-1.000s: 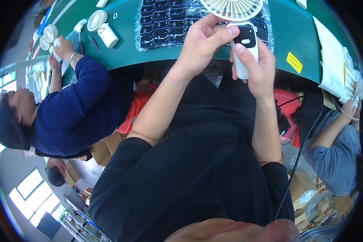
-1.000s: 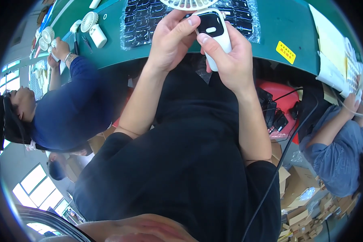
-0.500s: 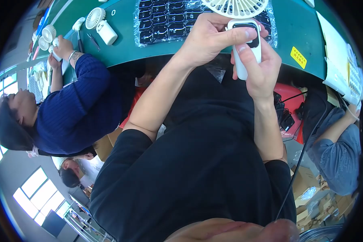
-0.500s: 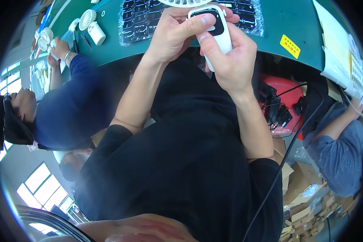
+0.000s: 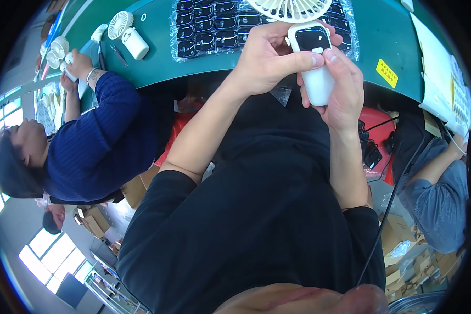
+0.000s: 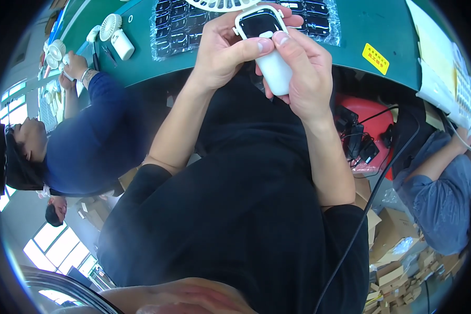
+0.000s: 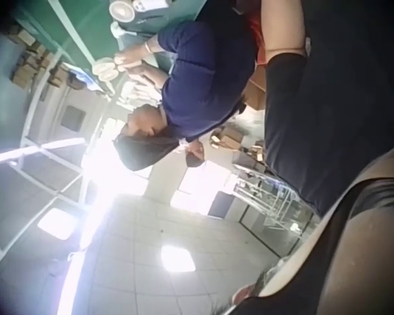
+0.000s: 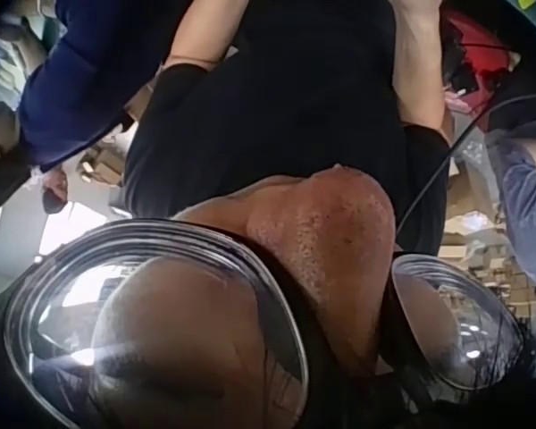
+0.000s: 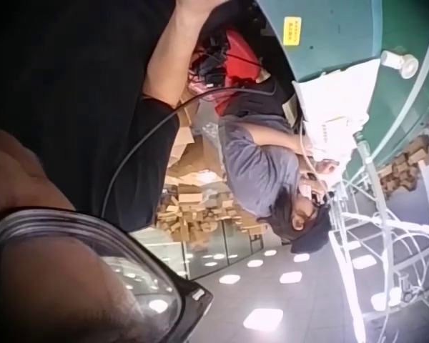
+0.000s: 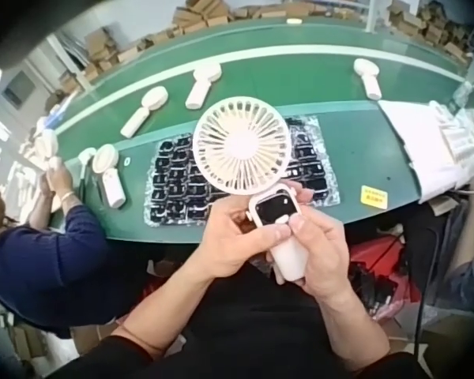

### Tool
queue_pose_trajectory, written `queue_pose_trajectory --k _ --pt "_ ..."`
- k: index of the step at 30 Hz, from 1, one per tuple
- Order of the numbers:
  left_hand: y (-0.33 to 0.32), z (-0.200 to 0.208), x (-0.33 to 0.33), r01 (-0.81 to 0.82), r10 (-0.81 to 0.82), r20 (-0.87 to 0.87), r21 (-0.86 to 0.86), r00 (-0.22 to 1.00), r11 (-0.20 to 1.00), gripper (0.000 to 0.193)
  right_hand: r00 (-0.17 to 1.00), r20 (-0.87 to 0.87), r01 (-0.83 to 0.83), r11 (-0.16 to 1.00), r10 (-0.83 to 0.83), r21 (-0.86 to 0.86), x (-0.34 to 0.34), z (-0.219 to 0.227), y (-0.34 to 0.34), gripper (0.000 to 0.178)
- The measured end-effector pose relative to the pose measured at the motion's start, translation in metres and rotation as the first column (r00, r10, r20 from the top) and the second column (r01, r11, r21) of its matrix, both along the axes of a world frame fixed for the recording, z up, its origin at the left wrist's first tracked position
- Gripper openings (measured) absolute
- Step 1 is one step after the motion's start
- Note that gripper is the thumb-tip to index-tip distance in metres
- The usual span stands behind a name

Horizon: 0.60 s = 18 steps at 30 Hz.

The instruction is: Manually assembling portable handheld electric fans at a factory manual assembly station.

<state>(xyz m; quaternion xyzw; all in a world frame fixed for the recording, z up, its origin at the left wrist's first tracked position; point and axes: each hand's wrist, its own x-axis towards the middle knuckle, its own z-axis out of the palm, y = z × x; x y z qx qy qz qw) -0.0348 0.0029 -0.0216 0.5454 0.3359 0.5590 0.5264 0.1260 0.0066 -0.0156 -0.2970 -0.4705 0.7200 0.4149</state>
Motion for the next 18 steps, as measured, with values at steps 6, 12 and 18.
queue_pose_trajectory --k 6,12,18 --pt "-0.003 -0.017 -0.003 0.077 -0.072 0.039 -0.131 0.997 0.988 0.045 0.998 -0.012 0.054 0.997 -0.055 -0.047 0.002 -0.016 -0.009 0.040" --pt "0.008 -0.011 0.014 0.053 -0.042 0.084 -0.135 0.996 0.989 0.035 0.992 0.110 0.060 0.998 -0.060 0.005 0.018 -0.012 0.002 0.036" --pt "0.021 0.001 0.047 -0.060 0.082 0.115 -0.181 0.990 0.982 0.026 0.943 0.153 0.264 0.944 -0.296 0.198 0.024 -0.004 0.001 0.035"
